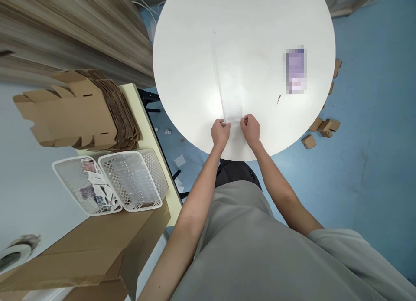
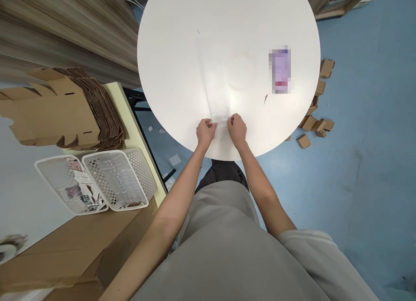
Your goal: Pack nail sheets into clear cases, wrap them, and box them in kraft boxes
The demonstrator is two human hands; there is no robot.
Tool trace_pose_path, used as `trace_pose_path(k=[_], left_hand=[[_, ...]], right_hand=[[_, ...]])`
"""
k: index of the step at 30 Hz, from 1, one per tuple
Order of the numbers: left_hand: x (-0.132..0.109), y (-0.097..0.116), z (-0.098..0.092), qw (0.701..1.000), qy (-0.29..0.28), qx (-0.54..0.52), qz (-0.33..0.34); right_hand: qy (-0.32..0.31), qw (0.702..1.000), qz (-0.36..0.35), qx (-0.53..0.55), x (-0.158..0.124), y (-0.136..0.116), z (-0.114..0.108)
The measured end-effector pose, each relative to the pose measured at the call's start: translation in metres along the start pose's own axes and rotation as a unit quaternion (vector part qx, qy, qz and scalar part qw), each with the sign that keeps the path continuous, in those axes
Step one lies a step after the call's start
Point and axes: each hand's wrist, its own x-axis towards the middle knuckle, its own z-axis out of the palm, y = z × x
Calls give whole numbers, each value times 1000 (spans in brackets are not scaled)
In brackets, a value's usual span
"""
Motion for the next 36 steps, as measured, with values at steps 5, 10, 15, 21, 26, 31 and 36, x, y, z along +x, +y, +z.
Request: trace_pose_path(k=[5,10,15,21,26,31,36], left_hand=[[4,1,6,996,-30,-87,-5],[6,-19,-13,980,-41,-187,-55],[7,-49,-49,953,-41,-276,-118],[0,-59,-63,953,-35,-266,-140],[-8,-50,-68,999,11,-32,-13],[-4,-39,-75,954,-24,115,277],[17,-43,-81,927,-91,169,323]], right_hand=[[-36,999,17,-20,2,-1,-6],[-34,997,-60,-20,-10,-12,-16],[-173,917,-350,-78,-28,-31,-11],[-276,858,-416,-123,-19,-25,12],[-273,866,-398,-133,-15,-17,16],[-254,880,-380,-130,-22,-18,19],[-244,893,-364,-102,-25,-20,22]])
